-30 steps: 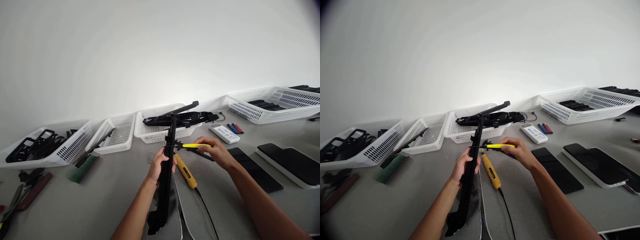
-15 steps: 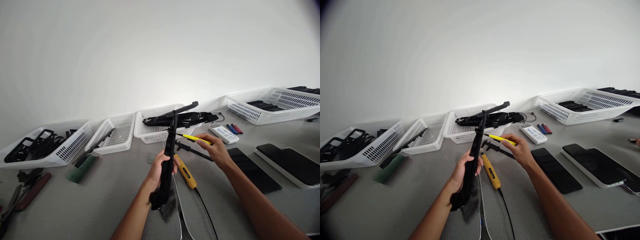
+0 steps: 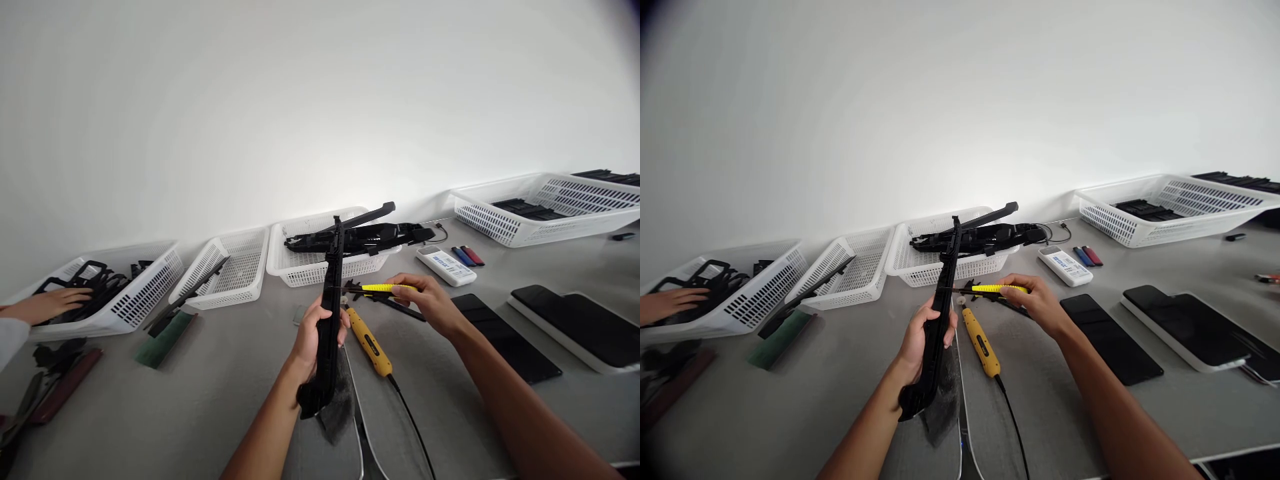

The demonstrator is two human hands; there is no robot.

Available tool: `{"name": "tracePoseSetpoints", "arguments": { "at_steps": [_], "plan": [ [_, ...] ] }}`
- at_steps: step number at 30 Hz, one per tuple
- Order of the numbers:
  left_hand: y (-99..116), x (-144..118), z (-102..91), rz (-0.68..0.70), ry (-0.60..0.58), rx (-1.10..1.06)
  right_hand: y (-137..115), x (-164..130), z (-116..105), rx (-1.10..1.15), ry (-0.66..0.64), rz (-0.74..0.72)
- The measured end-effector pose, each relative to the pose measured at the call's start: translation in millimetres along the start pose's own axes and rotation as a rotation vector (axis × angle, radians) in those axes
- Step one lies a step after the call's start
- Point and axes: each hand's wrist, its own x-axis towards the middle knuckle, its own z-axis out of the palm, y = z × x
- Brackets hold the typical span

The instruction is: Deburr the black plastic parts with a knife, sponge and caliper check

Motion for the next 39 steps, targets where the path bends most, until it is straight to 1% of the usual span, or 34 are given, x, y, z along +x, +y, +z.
{"name": "tracePoseSetpoints", "arguments": {
  "at_steps": [3,5,7,9,11,14,16,20,24,25,28,29,33,37,39],
  "plan": [
    [0,0,0.4,0.003,0.007,0.012,0,0,2,0.050,-0.022,0.042],
    [-1,0,0.5,0.005,0.005,0.028,-1,1,3,0.069,0.029,0.030],
    [-1,0,0.9,0.009,0.002,0.033,-2,1,3,0.071,0.109,-0.019],
    [-1,0,1.5,0.009,0.004,0.030,-2,1,2,0.059,0.133,-0.053],
    [0,0,1.9,0.010,0.011,0.029,-1,1,-2,0.036,0.087,-0.049],
    [1,0,1.6,0.015,0.025,0.039,1,1,-7,0.002,-0.040,-0.001],
    [0,0,0.8,0.019,0.031,0.041,2,2,-7,-0.007,-0.061,0.017],
    [-1,1,-0.8,0.024,0.039,0.036,-1,1,1,0.008,0.034,-0.017],
    [0,1,-0.1,0.031,0.039,0.054,-1,1,5,0.014,-0.015,0.010],
    [0,0,0.3,0.032,0.038,0.058,0,1,5,0.022,0.002,0.015],
    [1,-1,1.8,0.021,0.038,0.062,3,3,2,0.068,0.134,0.005],
    [1,-1,2.1,0.016,0.039,0.064,4,4,0,0.084,0.160,0.004],
    [2,-1,2.4,0.007,0.030,0.085,6,5,-1,0.111,0.141,0.022],
    [0,0,1.1,0.021,0.019,0.086,4,4,0,0.047,0.228,-0.021],
    [0,0,0.8,0.021,0.029,0.076,1,3,1,0.012,0.213,-0.042]
  ]
}}
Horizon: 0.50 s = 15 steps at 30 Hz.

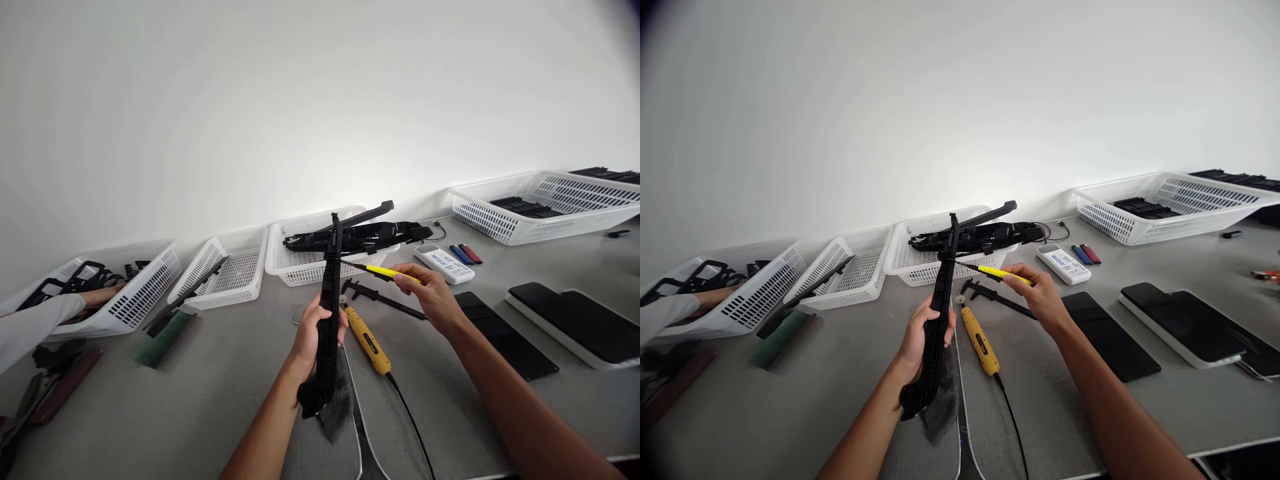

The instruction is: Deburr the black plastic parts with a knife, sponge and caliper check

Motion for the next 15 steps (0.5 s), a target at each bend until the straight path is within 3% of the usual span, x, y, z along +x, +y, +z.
{"name": "tracePoseSetpoints", "arguments": {
  "at_steps": [6,15],
  "plan": [
    [2.3,-0.9,1.3,0.016,0.058,-0.046,-4.4,-3.3,-0.5,-0.002,-0.304,0.083],
    [2.5,0.0,1.0,0.017,0.094,-0.062,1.9,-1.9,-3.7,0.091,-0.346,0.192]
  ]
}}
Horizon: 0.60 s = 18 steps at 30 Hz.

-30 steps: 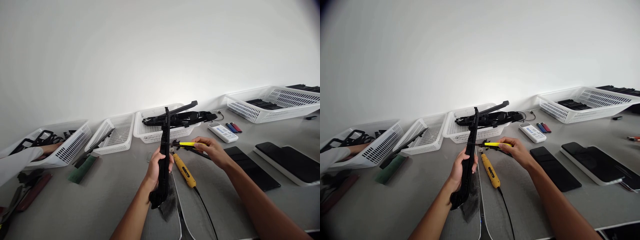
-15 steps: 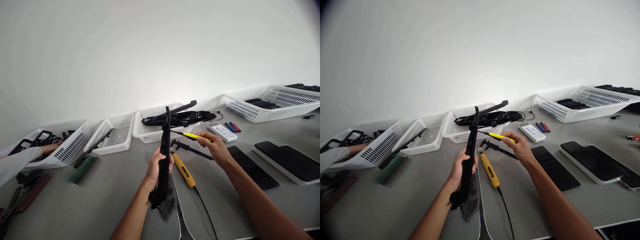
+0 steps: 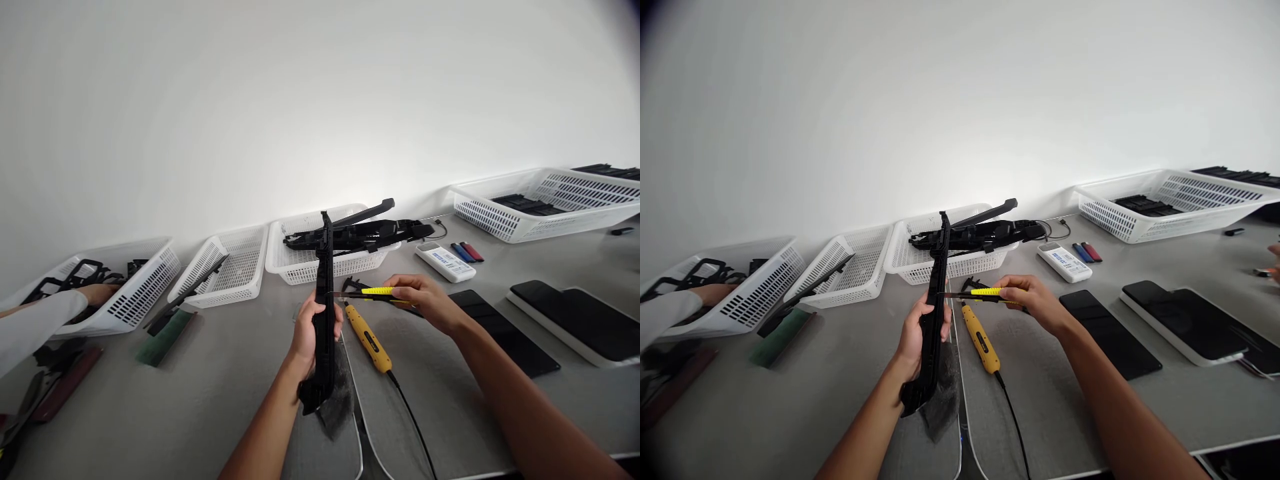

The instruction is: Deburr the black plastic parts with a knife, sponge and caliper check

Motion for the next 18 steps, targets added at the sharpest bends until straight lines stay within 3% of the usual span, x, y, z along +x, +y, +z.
{"name": "tracePoseSetpoints", "arguments": {
  "at_steps": [10,15,18],
  "plan": [
    [-0.5,-0.4,-0.1,-0.068,0.106,-0.002,2.6,1.3,-1.6,0.017,0.073,-0.031],
    [-2.0,2.4,-2.3,-0.068,0.153,-0.031,1.7,-0.5,-1.2,-0.032,-0.035,-0.010],
    [-2.4,2.7,-4.4,-0.061,0.167,-0.013,-0.5,-1.8,2.2,-0.051,0.016,-0.031]
  ]
}}
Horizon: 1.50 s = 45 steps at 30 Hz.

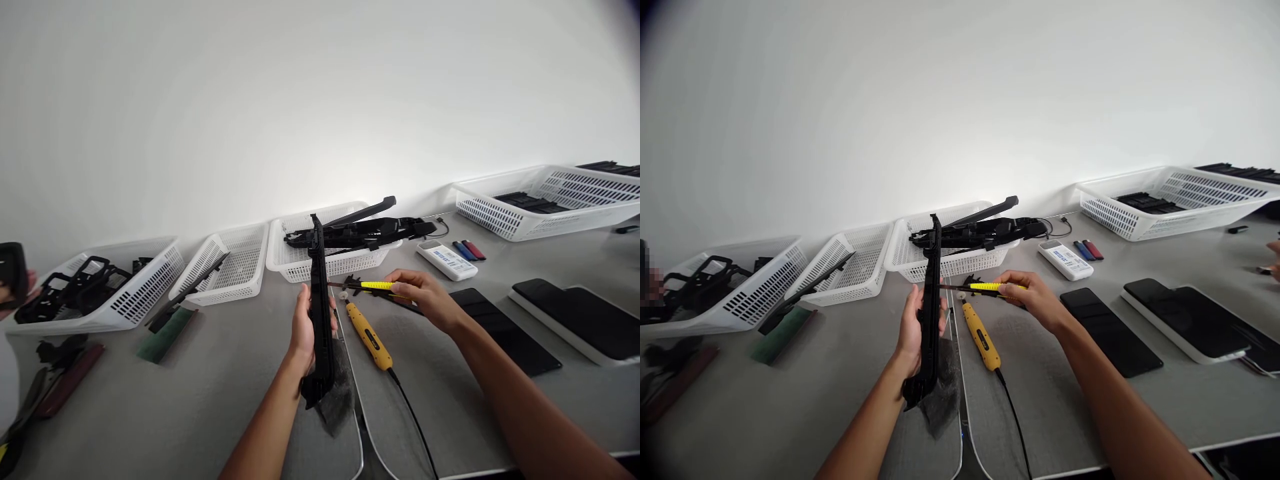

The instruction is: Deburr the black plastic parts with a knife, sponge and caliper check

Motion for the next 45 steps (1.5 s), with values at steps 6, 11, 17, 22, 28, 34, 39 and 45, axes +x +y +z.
{"name": "tracePoseSetpoints", "arguments": {
  "at_steps": [6,11,17,22,28,34,39,45],
  "plan": [
    [-1,0,0.2,0.038,0.015,-0.045,-5,-1,7,-0.025,-0.063,-0.003],
    [-2,2,0.3,0.000,-0.005,-0.064,-3,0,8,-0.042,-0.031,-0.032],
    [-3,1,-0.4,0.003,0.023,-0.035,-7,-1,12,-0.071,0.024,-0.072],
    [1,0,1.9,0.014,0.099,-0.066,-16,-5,13,-0.149,-0.168,-0.072],
    [4,0,3.0,-0.024,0.157,-0.121,-15,-7,14,-0.102,-0.225,-0.052],
    [5,1,0.9,-0.003,0.185,-0.123,-13,-6,11,-0.052,-0.359,-0.013],
    [3,5,-2.4,0.001,0.213,-0.183,-16,-7,11,-0.063,-0.457,-0.005],
    [4,3,-1.6,0.010,0.220,-0.134,-18,-7,11,-0.127,-0.246,-0.007]
  ]
}}
